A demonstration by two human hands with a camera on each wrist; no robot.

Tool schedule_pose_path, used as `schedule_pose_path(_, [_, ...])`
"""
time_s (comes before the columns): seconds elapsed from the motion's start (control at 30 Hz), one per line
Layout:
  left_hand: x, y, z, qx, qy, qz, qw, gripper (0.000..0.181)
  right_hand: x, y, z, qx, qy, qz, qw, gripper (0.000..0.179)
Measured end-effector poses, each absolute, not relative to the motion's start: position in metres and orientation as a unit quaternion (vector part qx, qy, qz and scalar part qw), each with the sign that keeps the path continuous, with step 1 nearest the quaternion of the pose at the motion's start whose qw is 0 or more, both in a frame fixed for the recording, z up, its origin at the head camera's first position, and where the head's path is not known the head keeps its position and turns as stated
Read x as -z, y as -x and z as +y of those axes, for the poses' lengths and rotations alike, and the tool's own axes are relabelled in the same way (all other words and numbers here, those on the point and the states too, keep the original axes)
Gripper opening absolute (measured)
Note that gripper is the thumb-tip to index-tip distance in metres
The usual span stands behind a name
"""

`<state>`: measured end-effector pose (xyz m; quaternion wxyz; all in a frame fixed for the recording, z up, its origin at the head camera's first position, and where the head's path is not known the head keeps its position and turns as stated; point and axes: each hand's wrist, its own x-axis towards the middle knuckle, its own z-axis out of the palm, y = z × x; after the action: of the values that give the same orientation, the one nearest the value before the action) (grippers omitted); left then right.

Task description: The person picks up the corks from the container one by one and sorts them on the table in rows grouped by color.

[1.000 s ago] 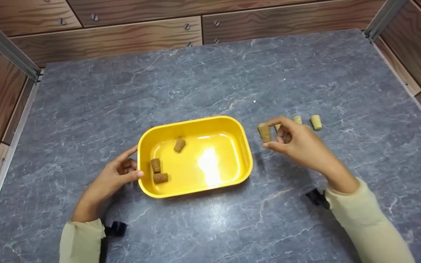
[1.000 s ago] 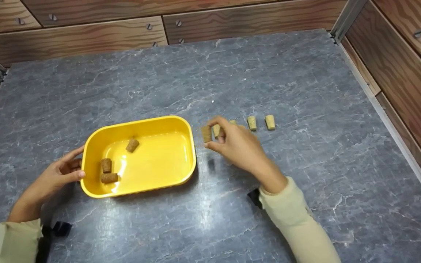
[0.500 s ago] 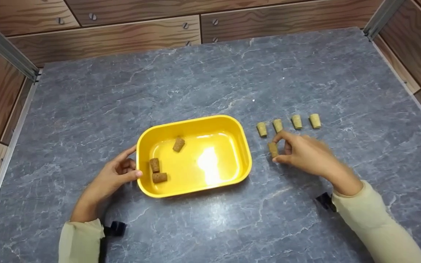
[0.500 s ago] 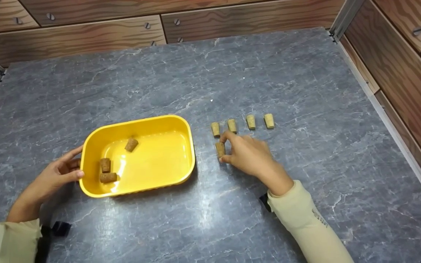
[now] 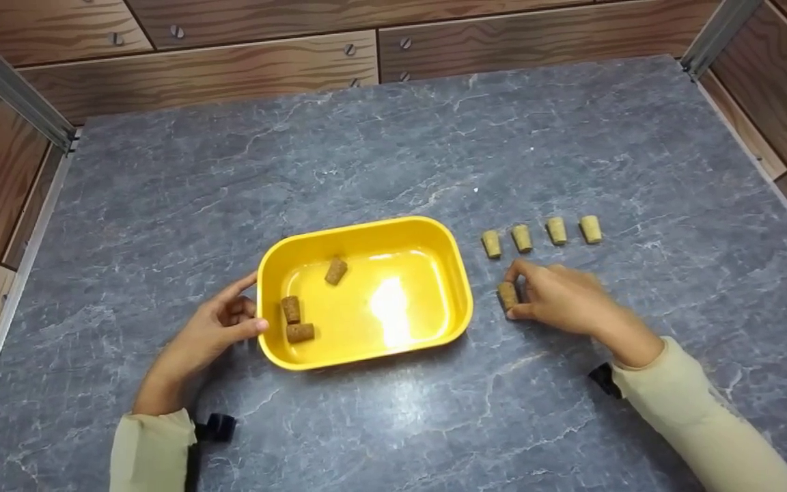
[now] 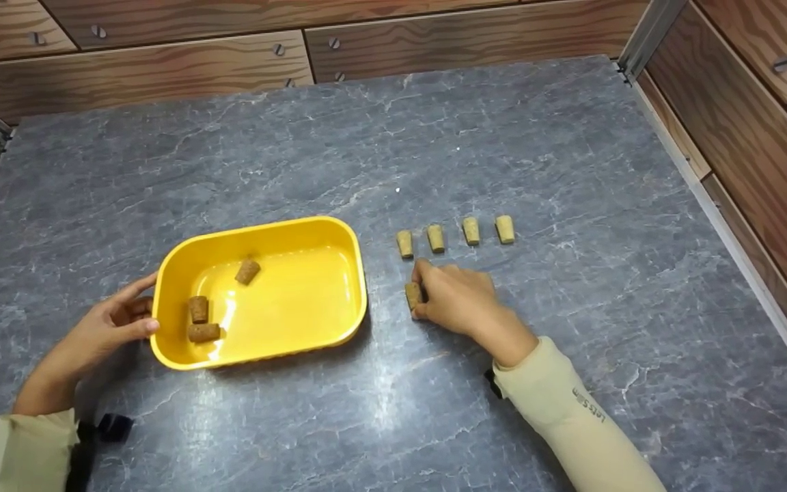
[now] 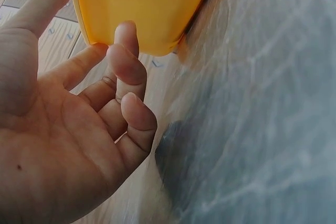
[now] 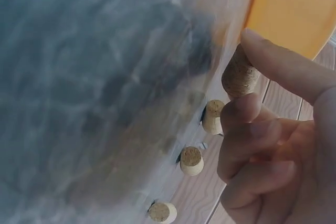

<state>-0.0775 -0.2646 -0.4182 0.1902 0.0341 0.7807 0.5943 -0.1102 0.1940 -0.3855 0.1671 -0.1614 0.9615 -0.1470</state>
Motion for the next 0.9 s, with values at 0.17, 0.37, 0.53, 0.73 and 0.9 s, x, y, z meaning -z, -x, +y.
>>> schedule_pose_path(0.17, [0.4179, 0.0771, -0.264, -0.594, -0.033, 0.781, 0.19, 0.075, 0.3874, 0.1098, 0.1933, 0.136, 0.159, 0.963, 0.172, 0.037])
schedule_pose_path(0.37, [0.4184, 0.077, -0.2642, -0.589, -0.04, 0.785, 0.188, 0.074, 0.3892, 0.1073, 0.192, 0.132, 0.158, 0.963, 0.171, 0.039])
schedule_pose_path(0.53, [0.419, 0.0767, -0.265, -0.585, -0.044, 0.788, 0.186, 0.074, 0.3896, 0.1061, 0.1908, 0.135, 0.157, 0.962, 0.178, 0.041])
schedule_pose_path(0.73, [0.4183, 0.0761, -0.2641, -0.589, -0.034, 0.785, 0.189, 0.075, 0.3876, 0.1046, 0.1917, 0.142, 0.16, 0.961, 0.175, 0.043])
schedule_pose_path(0.9, [0.4178, 0.0765, -0.2642, -0.591, -0.038, 0.783, 0.189, 0.075, 0.3852, 0.104, 0.1965, 0.147, 0.152, 0.962, 0.171, 0.043])
